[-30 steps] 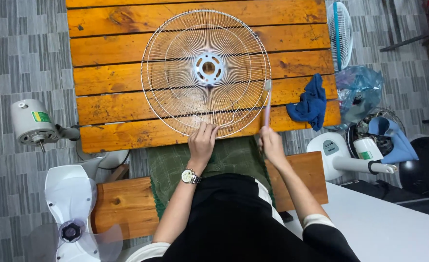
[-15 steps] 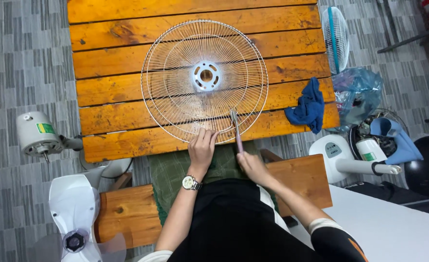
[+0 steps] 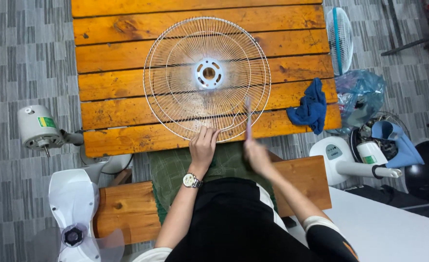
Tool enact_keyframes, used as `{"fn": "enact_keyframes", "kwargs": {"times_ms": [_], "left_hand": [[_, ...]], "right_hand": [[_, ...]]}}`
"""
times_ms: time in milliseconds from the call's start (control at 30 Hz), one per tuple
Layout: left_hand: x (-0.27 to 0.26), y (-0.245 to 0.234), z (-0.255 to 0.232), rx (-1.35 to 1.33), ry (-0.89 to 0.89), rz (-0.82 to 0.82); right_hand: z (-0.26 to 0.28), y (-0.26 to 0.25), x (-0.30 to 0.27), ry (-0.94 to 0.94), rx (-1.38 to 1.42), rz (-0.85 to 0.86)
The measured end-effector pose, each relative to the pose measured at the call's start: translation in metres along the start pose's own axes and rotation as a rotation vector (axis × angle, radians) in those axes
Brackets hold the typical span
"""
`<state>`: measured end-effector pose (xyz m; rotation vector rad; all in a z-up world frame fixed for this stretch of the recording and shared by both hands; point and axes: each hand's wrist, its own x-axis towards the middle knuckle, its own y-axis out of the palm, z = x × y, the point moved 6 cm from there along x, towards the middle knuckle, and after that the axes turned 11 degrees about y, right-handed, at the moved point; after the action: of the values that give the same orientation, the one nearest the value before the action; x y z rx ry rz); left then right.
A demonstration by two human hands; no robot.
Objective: Cleaning a metal fan guard with a toothbrush
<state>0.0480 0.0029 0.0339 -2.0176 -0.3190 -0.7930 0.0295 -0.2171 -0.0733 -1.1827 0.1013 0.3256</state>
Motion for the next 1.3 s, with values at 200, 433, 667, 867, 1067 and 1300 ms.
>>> {"fn": "enact_keyframes", "kwargs": {"times_ms": [200, 433, 667, 867, 1067, 1300], "left_hand": [[0.001, -0.001, 0.001, 0.008, 0.018, -0.001], [0.002, -0.001, 0.001, 0.014, 0.011, 0.006], [0.002, -0.001, 0.000, 0.014, 0.023, -0.013], [-0.004, 0.002, 0.000, -0.003, 0.012, -0.021], [-0.006, 0.003, 0.002, 0.003, 0.007, -0.013], [-0.004, 0.002, 0.003, -0.009, 0.019, -0.005]], "right_hand": [[-0.023, -0.026, -0.001, 0.197, 0.588, -0.072], [-0.007, -0.010, -0.017, 0.065, 0.539, 0.040], [-0.026, 0.057, -0.022, -0.025, -0.094, -0.063], [-0.013, -0.001, -0.014, 0.102, 0.656, -0.091], [-0.017, -0.041, -0.008, 0.057, 0.440, -0.075], [0.007, -0.017, -0.034, 0.032, 0.233, 0.038]]}}
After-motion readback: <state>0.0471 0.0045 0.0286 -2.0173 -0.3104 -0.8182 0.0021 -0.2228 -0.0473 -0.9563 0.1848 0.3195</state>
